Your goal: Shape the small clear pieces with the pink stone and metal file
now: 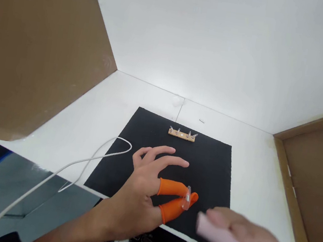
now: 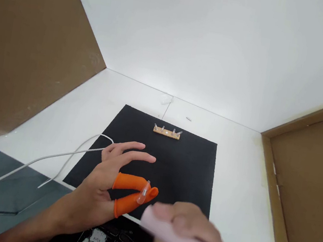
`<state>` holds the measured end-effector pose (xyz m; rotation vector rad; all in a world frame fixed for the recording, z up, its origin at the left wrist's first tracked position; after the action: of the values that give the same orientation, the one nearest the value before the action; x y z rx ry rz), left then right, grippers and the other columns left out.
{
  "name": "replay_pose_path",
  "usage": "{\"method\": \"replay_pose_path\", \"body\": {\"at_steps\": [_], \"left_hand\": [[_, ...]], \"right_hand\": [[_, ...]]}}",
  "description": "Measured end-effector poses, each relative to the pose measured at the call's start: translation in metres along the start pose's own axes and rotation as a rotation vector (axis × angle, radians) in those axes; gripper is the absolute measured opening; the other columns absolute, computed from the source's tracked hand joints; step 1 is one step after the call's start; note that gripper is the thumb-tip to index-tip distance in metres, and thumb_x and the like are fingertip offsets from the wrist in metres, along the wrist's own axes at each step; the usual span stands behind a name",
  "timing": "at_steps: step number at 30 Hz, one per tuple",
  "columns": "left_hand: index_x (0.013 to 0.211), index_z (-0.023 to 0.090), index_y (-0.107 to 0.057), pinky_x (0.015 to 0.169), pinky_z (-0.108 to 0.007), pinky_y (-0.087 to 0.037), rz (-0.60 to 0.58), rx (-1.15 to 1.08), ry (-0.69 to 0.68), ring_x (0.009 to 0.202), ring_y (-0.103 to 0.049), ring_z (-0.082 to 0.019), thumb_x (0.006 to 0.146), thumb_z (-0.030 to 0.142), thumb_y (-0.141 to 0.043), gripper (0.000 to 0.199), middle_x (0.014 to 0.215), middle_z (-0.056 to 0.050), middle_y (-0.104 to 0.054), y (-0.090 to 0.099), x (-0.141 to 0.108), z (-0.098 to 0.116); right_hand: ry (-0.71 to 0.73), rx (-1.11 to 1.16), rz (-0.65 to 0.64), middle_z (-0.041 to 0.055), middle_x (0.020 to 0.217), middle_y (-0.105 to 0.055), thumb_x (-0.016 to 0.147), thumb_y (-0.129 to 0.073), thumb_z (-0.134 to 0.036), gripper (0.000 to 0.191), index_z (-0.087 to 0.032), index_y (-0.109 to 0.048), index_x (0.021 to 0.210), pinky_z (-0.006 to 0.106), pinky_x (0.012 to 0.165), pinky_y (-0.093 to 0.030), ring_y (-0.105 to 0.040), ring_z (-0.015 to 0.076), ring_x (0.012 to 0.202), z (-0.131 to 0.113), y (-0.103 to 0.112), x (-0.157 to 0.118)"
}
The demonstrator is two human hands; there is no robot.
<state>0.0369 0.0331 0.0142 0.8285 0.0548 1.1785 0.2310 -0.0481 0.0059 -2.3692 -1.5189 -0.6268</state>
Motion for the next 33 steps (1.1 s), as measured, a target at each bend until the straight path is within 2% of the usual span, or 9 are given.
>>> {"method": "replay_pose_path", "body": {"at_steps": [2,4,9,11,14,16,23,29,33], "left_hand": [[0.09,0.035,-0.084,0.123,-0.062,-0.038,-0.011,0.005,-0.001,0.144,-0.062,-0.035,0.099,0.031,-0.083,0.01,0.138,0.0,-0.081,-0.001,0.0,0.0],[0.092,0.035,-0.084,0.122,-0.061,-0.037,-0.016,0.002,-0.004,0.145,-0.061,-0.034,0.101,0.031,-0.082,0.01,0.139,0.001,-0.08,-0.002,0.0,-0.001],[0.093,0.037,-0.085,0.121,-0.061,-0.036,-0.04,-0.017,-0.009,0.146,-0.061,-0.034,0.101,0.031,-0.083,0.01,0.139,0.002,-0.081,-0.005,0.001,-0.002],[0.093,0.037,-0.085,0.121,-0.062,-0.035,-0.041,-0.025,-0.005,0.147,-0.06,-0.034,0.101,0.031,-0.083,0.01,0.139,0.002,-0.081,-0.006,0.0,-0.002],[0.093,0.036,-0.084,0.121,-0.061,-0.035,-0.055,-0.023,0.001,0.148,-0.059,-0.034,0.101,0.03,-0.082,0.01,0.14,0.001,-0.08,-0.009,0.0,-0.002],[0.094,0.035,-0.084,0.12,-0.06,-0.034,-0.065,-0.028,-0.002,0.149,-0.058,-0.034,0.102,0.03,-0.081,0.01,0.141,0.001,-0.08,-0.012,0.0,-0.002],[0.092,0.033,-0.083,0.119,-0.059,-0.029,-0.057,-0.096,0.014,0.147,-0.058,-0.034,0.103,0.03,-0.081,0.012,0.139,0.001,-0.08,-0.011,0.004,-0.001],[0.093,0.031,-0.082,0.12,-0.059,-0.026,-0.076,-0.126,0.038,0.148,-0.058,-0.034,0.104,0.027,-0.08,0.011,0.14,0.003,-0.079,-0.012,0.005,-0.002],[0.094,0.032,-0.082,0.119,-0.06,-0.028,-0.074,-0.129,0.033,0.148,-0.058,-0.034,0.103,0.028,-0.08,0.01,0.14,0.003,-0.079,-0.013,0.005,-0.003]], "right_hand": [[-0.035,-0.052,0.131,0.0072,0.092,-0.088,0.09,-0.09,-0.02,0.021,-0.024,-0.075,0.104,0.038,0.065,-0.073,-0.086,0.0274,0.08,0.01,0.016,0.005],[-0.008,-0.062,0.101,0.0071,0.094,-0.088,0.09,-0.091,-0.02,0.021,-0.024,-0.077,0.105,0.039,0.07,-0.074,-0.087,0.0273,0.083,0.009,0.016,0.008],[0.053,-0.037,-0.329,0.0047,0.089,-0.088,0.094,-0.088,-0.031,0.02,-0.034,-0.079,0.111,0.038,0.061,-0.071,-0.084,0.0256,0.07,-0.008,-0.023,-0.005],[0.03,-0.046,-0.245,0.0052,0.091,-0.088,0.093,-0.088,-0.026,0.023,-0.033,-0.078,0.112,0.039,0.061,-0.072,-0.085,0.027,0.073,-0.005,-0.012,-0.002],[0.015,-0.086,0.077,0.0074,0.095,-0.088,0.088,-0.089,-0.02,0.026,-0.027,-0.076,0.109,0.042,0.065,-0.074,-0.086,0.0294,0.082,0.006,0.029,0.007],[0.029,-0.096,0.126,0.0092,0.097,-0.088,0.082,-0.095,-0.021,0.033,-0.024,-0.075,0.109,0.046,0.067,-0.075,-0.087,0.0319,0.083,0.012,0.041,0.013],[0.023,-0.057,-0.03,0.012,0.111,-0.087,0.075,-0.102,-0.04,0.052,-0.025,-0.074,0.115,0.052,0.073,-0.076,-0.087,0.037,0.096,0.015,0.027,0.019],[0.138,-0.059,-0.105,0.0075,0.111,-0.088,0.082,-0.098,-0.033,0.046,-0.028,-0.075,0.121,0.047,0.073,-0.074,-0.087,0.0305,0.089,0.007,0.021,0.027],[0.302,-0.032,-0.217,0.0024,0.109,-0.089,0.089,-0.092,-0.019,0.038,-0.027,-0.077,0.123,0.034,0.066,-0.07,-0.085,0.0209,0.076,-0.013,0.002,0.02]]}}
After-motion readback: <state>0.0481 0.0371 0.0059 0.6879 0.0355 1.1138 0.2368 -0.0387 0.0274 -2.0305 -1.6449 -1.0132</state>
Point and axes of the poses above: each hand's wrist, its own x-axis towards the middle knuckle, its own y-axis out of the back of the hand, z = x × y, the point moved 10 cm from there along x, towards the middle knuckle
